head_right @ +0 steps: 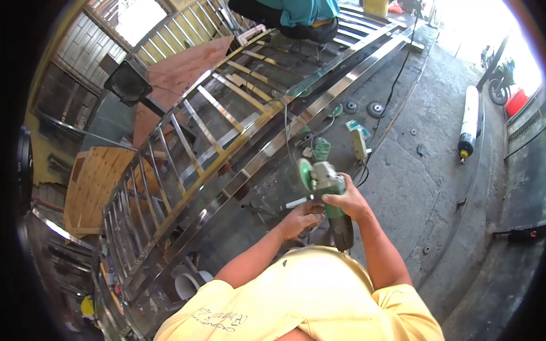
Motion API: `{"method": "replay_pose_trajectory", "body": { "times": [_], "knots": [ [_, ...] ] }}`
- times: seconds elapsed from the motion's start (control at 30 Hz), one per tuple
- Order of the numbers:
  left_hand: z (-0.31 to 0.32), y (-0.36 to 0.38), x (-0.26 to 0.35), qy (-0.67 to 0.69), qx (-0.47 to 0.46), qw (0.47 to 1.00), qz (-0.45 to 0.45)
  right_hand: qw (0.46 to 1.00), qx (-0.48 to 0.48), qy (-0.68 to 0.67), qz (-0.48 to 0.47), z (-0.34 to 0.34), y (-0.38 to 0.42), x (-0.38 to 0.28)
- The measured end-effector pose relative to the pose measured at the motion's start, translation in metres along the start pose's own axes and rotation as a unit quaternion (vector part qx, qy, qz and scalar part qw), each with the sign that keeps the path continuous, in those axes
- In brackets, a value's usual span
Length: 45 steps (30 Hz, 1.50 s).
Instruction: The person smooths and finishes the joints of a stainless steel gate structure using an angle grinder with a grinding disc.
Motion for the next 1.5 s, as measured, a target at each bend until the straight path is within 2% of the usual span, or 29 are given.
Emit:
{"method": "replay_pose_trajectory", "body": {
  "times": [0.03, 0.07, 0.13, 0.2, 0.27, 0.37, 0.43, 0.5, 0.57, 0.6, 0.67, 0.7, 0.77, 0.8, 0.87, 0.9, 0.93, 0.97, 1.03, 1.1, 1.17, 1.2, 1.23, 1.33, 1.4, 1.47, 1.5],
  "knots": [
    [-0.003, -0.020, -0.008, -0.011, -0.013, 1.000, 0.004, 0.996, 0.011, -0.087, 0.004, -0.016, 0.007, 0.003],
    [-0.009, -0.041, -0.010, -0.099, 0.012, 0.994, 0.044, 0.985, 0.019, -0.174, 0.004, -0.033, 0.015, 0.007],
    [-0.016, -0.085, 0.008, -0.266, 0.073, 0.950, 0.143, 0.974, 0.037, -0.224, -0.002, -0.071, 0.031, 0.025],
    [-0.005, -0.111, 0.040, -0.302, 0.126, 0.937, 0.126, 0.955, 0.102, -0.274, -0.055, -0.096, 0.058, 0.029],
    [0.002, -0.164, 0.050, -0.418, 0.114, 0.887, 0.161, 0.943, 0.125, -0.306, -0.037, -0.118, 0.092, 0.039],
    [0.009, -0.225, 0.050, -0.498, 0.154, 0.836, 0.174, 0.922, 0.170, -0.347, -0.033, -0.144, 0.136, 0.065],
    [0.006, -0.256, 0.049, -0.562, 0.135, 0.812, 0.083, 0.917, 0.218, -0.331, -0.041, -0.155, 0.166, 0.074],
    [-0.006, -0.293, 0.021, -0.580, 0.242, 0.773, 0.091, 0.894, 0.256, -0.368, 0.006, -0.181, 0.191, 0.127],
    [-0.014, -0.298, 0.019, -0.574, 0.208, 0.791, 0.029, 0.884, 0.349, -0.308, 0.038, -0.187, 0.230, 0.138],
    [-0.021, -0.311, 0.016, -0.569, 0.204, 0.795, 0.051, 0.873, 0.394, -0.280, 0.055, -0.187, 0.246, 0.140],
    [-0.028, -0.327, 0.005, -0.560, 0.202, 0.799, 0.087, 0.868, 0.420, -0.258, 0.059, -0.193, 0.257, 0.152],
    [-0.025, -0.322, 0.002, -0.512, 0.196, 0.826, 0.132, 0.866, 0.428, -0.250, 0.067, -0.190, 0.263, 0.160],
    [-0.017, -0.267, 0.036, -0.408, 0.190, 0.865, 0.221, 0.885, 0.399, -0.240, 0.021, -0.163, 0.256, 0.087],
    [-0.013, -0.246, 0.048, -0.289, 0.181, 0.918, 0.201, 0.894, 0.380, -0.236, -0.002, -0.152, 0.250, 0.059],
    [-0.006, -0.204, 0.049, -0.038, 0.163, 0.976, 0.138, 0.888, 0.332, -0.317, -0.020, -0.150, 0.218, 0.078],
    [-0.004, -0.204, 0.035, 0.176, 0.020, 0.981, 0.085, 0.895, 0.316, -0.310, -0.048, -0.145, 0.204, 0.070],
    [0.002, -0.173, 0.047, 0.386, -0.110, 0.915, 0.026, 0.903, 0.298, -0.301, -0.066, -0.140, 0.188, 0.056],
    [0.005, -0.147, 0.042, 0.441, -0.097, 0.891, -0.036, 0.922, 0.263, -0.283, -0.036, -0.135, 0.174, 0.052],
    [0.007, -0.111, 0.052, 0.432, -0.119, 0.894, -0.009, 0.957, 0.198, -0.211, -0.016, -0.120, 0.139, 0.045],
    [0.002, -0.089, 0.053, 0.361, -0.084, 0.929, 0.004, 0.975, 0.156, -0.156, -0.012, -0.092, 0.116, 0.028],
    [0.001, -0.070, 0.050, 0.219, 0.055, 0.971, 0.084, 0.988, 0.120, -0.098, -0.028, -0.066, 0.095, 0.019],
    [-0.002, -0.058, 0.053, 0.144, 0.126, 0.974, 0.124, 0.991, 0.106, -0.070, -0.039, -0.053, 0.084, 0.017],
    [-0.006, -0.037, 0.064, 0.004, 0.174, 0.964, 0.199, 0.994, 0.089, -0.042, -0.052, -0.042, 0.078, 0.018],
    [-0.008, -0.007, 0.045, -0.050, 0.259, 0.917, 0.301, 0.993, 0.104, 0.023, -0.055, -0.026, 0.069, 0.012],
    [0.000, 0.014, 0.039, -0.110, 0.344, 0.871, 0.334, 0.997, 0.071, -0.009, -0.035, -0.018, 0.063, 0.022],
    [-0.003, 0.023, 0.043, -0.067, 0.359, 0.887, 0.283, 0.998, 0.053, -0.007, -0.012, -0.007, 0.065, 0.016],
    [-0.009, 0.029, 0.043, -0.098, 0.365, 0.879, 0.289, 0.999, 0.050, -0.003, -0.008, -0.001, 0.066, 0.017]
  ]
}}
Point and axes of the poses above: each hand's wrist, its own y-axis away from the middle knuckle, its own z-axis out of the palm, x = y × z, the point moved 5 cm from there along -y, towards the middle knuckle, and after that the axes turned 12 degrees about x, right-handed, at the moved point
